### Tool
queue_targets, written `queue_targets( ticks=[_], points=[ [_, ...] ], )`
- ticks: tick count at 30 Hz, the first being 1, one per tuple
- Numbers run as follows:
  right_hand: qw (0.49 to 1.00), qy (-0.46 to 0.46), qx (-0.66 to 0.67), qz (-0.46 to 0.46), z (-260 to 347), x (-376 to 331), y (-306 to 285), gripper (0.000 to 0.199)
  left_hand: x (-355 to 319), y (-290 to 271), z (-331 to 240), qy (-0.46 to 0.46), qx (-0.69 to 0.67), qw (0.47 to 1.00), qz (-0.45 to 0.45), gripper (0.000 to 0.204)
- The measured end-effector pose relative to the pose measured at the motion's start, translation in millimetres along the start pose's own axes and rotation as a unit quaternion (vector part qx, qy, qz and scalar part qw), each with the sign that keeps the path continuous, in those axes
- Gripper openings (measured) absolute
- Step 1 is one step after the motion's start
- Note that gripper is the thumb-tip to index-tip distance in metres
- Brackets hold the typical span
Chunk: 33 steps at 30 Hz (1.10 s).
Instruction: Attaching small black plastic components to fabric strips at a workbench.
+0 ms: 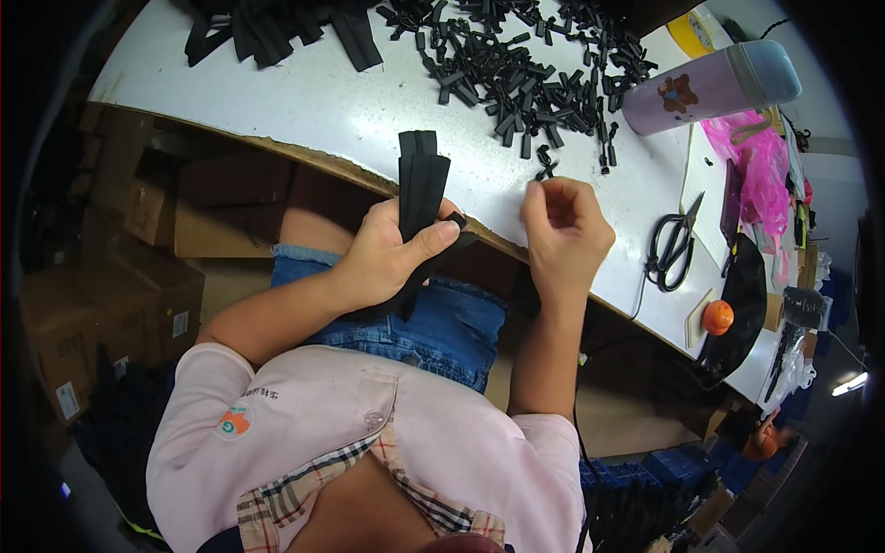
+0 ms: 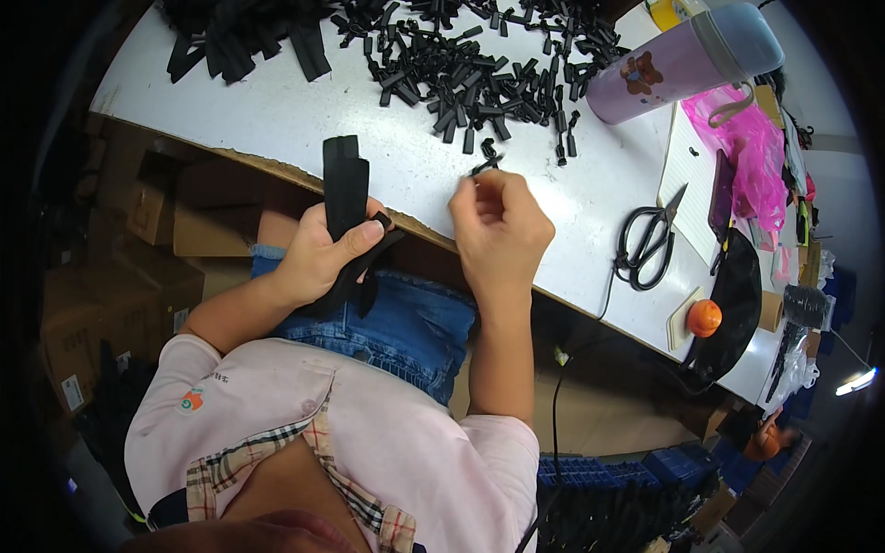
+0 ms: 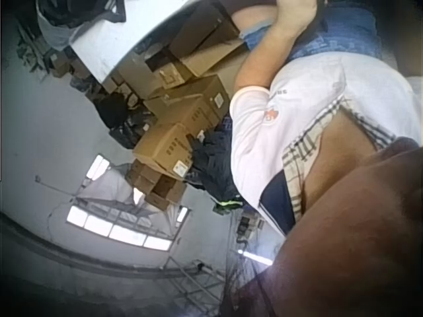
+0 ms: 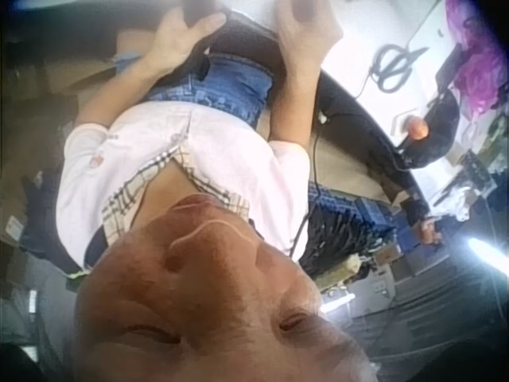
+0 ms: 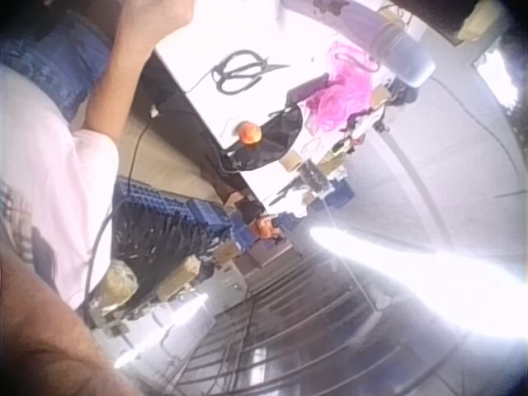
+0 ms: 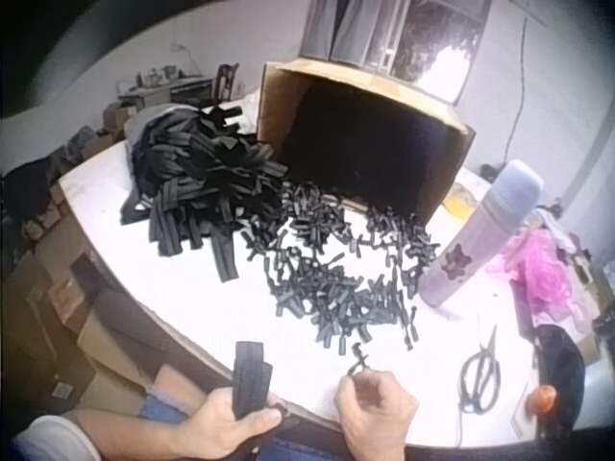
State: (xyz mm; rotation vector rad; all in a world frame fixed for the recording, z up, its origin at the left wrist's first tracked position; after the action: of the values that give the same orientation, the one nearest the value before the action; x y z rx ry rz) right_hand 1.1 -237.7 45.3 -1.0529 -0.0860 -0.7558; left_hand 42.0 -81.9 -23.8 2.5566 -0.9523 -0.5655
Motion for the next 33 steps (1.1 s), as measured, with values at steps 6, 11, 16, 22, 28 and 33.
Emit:
queue_targets(
  ticks=[6,11,16,22,28,33],
  points=[
    [0.897,-0.008,0.405,0.178,33,-27,16,0.011,-5,6,-28,0.186,0.096,0.978,-0.012,0.013],
    [0.931,-0.098,0.32,0.146,43,-26,2,0.014,-6,10,-35,0.21,0.156,0.965,0.013,0.008],
    [0.941,-0.127,0.277,0.146,52,-30,1,0.016,-5,8,-31,0.179,0.18,0.967,0.022,0.007],
    [0.9,0.068,0.424,0.069,25,-51,23,0.015,-3,1,-35,0.209,0.058,0.976,-0.017,0.017],
    [0.838,0.112,0.525,0.101,28,-57,40,0.008,-7,8,-42,0.229,0.034,0.972,0.028,0.019],
    [0.697,0.207,0.655,0.206,26,-60,56,0.006,-6,7,-29,0.087,0.01,0.994,0.06,0.017]
  ],
)
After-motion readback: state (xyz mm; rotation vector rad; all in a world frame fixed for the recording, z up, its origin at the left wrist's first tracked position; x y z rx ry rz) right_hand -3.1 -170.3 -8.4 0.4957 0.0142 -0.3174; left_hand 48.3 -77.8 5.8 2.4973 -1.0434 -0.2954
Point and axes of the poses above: each hand's wrist, its own x-axis towards the middle knuckle, its own y-axis out of the palm, z = x × y, the point moved 9 cm from there along x, towards the middle knuckle, and after that the axes turned 8 degrees about -x, right-handed, at the moved point
